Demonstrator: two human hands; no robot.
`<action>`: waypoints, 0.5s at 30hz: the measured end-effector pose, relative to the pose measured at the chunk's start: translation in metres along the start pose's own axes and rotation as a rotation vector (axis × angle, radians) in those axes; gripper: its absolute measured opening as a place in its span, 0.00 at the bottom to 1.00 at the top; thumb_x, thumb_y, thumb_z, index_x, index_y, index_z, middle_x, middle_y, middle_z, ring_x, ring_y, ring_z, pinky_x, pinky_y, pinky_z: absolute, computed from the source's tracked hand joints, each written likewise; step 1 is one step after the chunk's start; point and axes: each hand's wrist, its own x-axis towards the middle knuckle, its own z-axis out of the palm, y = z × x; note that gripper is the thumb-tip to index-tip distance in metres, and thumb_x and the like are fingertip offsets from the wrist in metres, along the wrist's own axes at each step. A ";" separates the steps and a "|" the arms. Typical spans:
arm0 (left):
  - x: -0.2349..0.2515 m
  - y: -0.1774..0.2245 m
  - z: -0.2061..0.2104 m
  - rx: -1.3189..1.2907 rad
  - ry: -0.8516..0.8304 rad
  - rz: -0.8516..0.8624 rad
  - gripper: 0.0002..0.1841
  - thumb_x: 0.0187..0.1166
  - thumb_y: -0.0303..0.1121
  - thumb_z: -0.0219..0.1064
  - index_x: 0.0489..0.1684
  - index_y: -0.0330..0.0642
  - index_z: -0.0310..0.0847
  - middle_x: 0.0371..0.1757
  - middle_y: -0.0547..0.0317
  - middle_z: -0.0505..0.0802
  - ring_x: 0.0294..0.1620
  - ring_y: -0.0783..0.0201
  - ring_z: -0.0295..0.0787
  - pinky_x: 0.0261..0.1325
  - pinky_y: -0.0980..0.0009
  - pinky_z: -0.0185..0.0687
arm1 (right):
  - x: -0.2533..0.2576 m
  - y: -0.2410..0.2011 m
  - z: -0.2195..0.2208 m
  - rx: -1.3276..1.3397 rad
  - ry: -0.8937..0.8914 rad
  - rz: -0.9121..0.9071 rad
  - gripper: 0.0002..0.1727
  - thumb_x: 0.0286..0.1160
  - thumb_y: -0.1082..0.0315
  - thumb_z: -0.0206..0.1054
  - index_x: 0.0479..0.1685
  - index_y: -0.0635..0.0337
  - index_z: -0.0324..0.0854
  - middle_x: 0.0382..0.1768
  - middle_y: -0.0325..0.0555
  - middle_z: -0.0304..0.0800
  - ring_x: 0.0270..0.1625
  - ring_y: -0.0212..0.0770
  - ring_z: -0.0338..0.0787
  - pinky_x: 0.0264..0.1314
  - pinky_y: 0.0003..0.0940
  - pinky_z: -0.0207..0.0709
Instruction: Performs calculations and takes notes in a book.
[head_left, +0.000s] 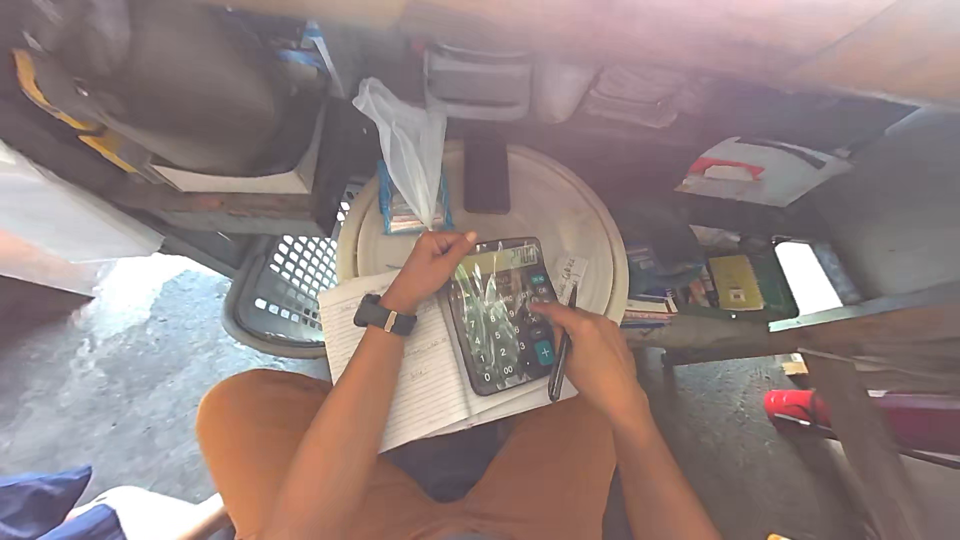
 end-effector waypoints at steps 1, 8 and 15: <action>-0.004 0.003 0.000 0.003 0.002 -0.027 0.21 0.92 0.39 0.54 0.30 0.39 0.87 0.19 0.68 0.80 0.19 0.78 0.70 0.26 0.78 0.68 | 0.000 -0.002 -0.001 -0.002 -0.042 0.028 0.24 0.78 0.79 0.58 0.66 0.51 0.90 0.40 0.62 0.95 0.40 0.65 0.93 0.43 0.63 0.82; 0.000 0.001 0.000 0.050 0.016 -0.109 0.21 0.92 0.38 0.54 0.33 0.33 0.86 0.26 0.62 0.84 0.27 0.74 0.76 0.38 0.72 0.75 | -0.002 -0.007 -0.006 0.007 -0.199 0.133 0.30 0.78 0.80 0.57 0.77 0.46 0.83 0.49 0.62 0.94 0.49 0.66 0.93 0.52 0.63 0.82; -0.003 0.004 0.000 0.090 0.030 -0.143 0.20 0.92 0.37 0.56 0.32 0.30 0.84 0.24 0.61 0.80 0.27 0.72 0.74 0.38 0.70 0.74 | -0.007 -0.010 -0.007 -0.010 -0.250 0.156 0.31 0.79 0.79 0.55 0.81 0.46 0.79 0.50 0.62 0.94 0.50 0.66 0.93 0.54 0.62 0.81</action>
